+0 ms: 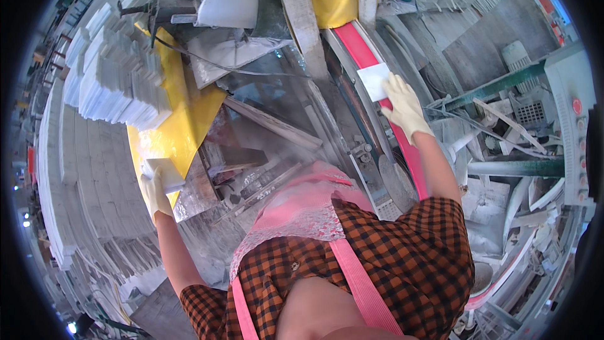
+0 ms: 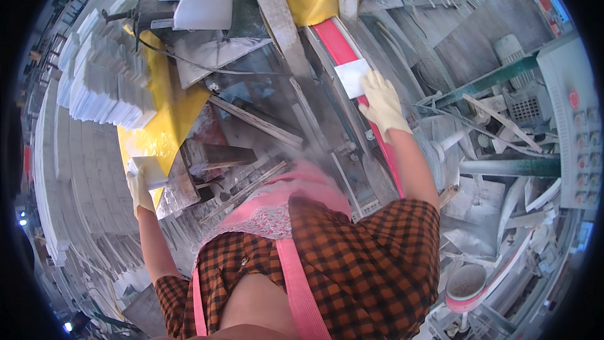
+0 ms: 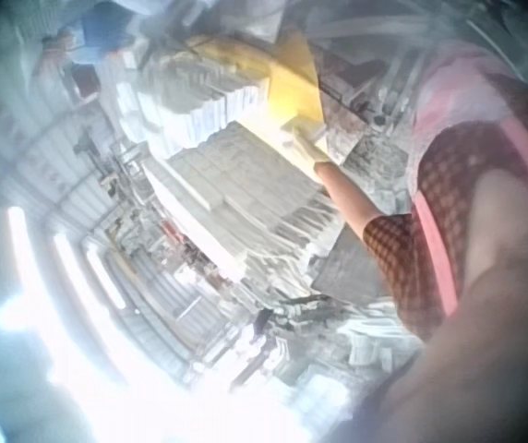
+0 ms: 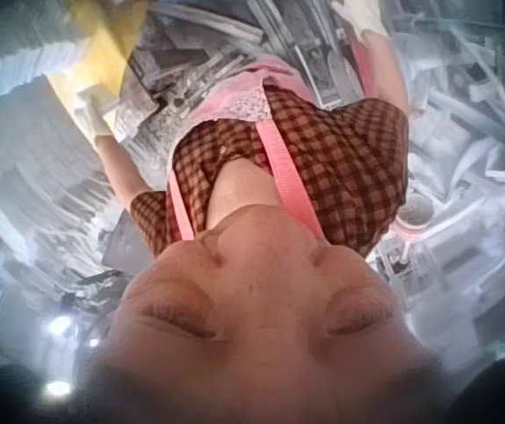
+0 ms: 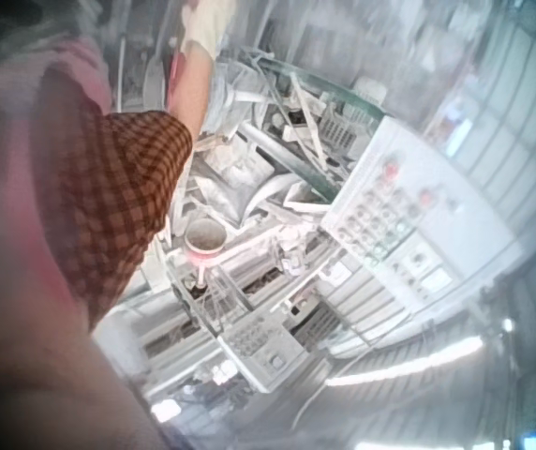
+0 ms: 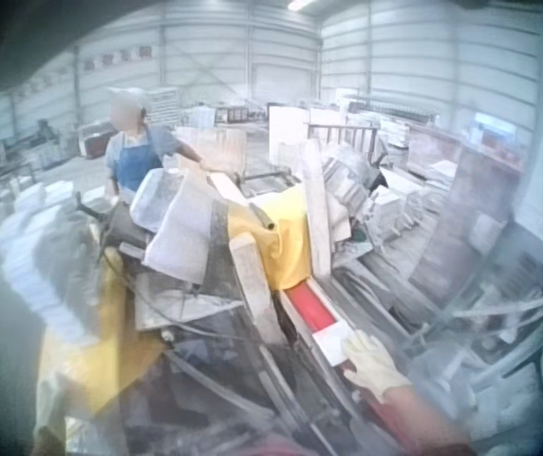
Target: The person repeatedly picks up small white foam blocks from a yellow tray and stacks them into a growing pile. The person uses both hands to lift and place the blocks one by one.
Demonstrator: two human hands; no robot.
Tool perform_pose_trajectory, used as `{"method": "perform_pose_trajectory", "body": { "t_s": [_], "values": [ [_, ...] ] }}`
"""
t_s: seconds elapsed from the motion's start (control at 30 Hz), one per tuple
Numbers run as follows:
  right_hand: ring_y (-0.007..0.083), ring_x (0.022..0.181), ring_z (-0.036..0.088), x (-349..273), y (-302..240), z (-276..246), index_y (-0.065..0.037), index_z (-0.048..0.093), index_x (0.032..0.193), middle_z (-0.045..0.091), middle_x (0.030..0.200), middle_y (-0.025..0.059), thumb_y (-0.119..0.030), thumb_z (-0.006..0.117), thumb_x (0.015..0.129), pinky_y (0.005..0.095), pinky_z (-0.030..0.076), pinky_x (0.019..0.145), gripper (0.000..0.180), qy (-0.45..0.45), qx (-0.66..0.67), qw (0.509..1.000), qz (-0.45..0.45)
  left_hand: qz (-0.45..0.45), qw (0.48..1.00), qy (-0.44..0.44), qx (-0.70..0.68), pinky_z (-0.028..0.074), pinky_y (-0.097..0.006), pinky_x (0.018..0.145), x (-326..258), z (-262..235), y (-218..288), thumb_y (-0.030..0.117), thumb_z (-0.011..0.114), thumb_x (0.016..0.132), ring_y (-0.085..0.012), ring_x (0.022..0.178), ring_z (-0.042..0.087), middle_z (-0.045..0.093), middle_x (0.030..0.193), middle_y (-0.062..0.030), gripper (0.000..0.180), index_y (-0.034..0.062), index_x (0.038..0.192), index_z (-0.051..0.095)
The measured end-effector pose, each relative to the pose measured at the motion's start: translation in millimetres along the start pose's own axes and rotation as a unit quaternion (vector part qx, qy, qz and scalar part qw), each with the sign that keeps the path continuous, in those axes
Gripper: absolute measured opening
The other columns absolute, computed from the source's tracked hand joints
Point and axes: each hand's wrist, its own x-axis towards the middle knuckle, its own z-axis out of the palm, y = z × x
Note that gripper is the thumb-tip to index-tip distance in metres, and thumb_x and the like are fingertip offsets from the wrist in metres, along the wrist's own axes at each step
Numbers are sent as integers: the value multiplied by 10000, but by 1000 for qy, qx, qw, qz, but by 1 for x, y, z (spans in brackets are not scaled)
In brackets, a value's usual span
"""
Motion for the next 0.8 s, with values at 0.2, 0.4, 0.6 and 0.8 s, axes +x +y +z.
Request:
{"method": "perform_pose_trajectory", "body": {
  "t_s": [0.2,0.4,0.6,0.8],
  "values": [
    [279,1460,408,24,-14,33,-46,459,1505,467,1553,149,-156,532,940,430,297,1225,581,41,-85,995,-31,4,992,-30,-124,538,-376,919,23,-1,-22,257,728,874,-240,1111,639,624,1247,-136,591,16,1371,517],
    [367,1298,568,39,-18,30,-30,454,1480,561,1433,214,-279,316,1058,495,431,1103,509,1,6,998,62,16,998,-16,52,505,-385,969,8,-7,-6,501,622,917,-274,1207,609,604,1323,-185,725,4,1426,482],
    [415,906,718,92,-86,-44,-70,699,1113,737,939,228,-424,489,1026,522,552,797,421,28,162,986,38,-19,988,-103,112,595,-330,602,-3,-32,33,656,500,962,-247,945,722,685,1191,-188,779,-35,1313,576],
    [135,1056,601,107,-342,-17,35,627,1272,674,1128,55,-282,546,1060,315,470,927,390,-60,695,708,-110,-54,994,-92,-6,570,-332,534,-7,-34,40,554,448,1023,-249,748,718,702,1127,-192,669,-32,1314,589]
  ]
}}
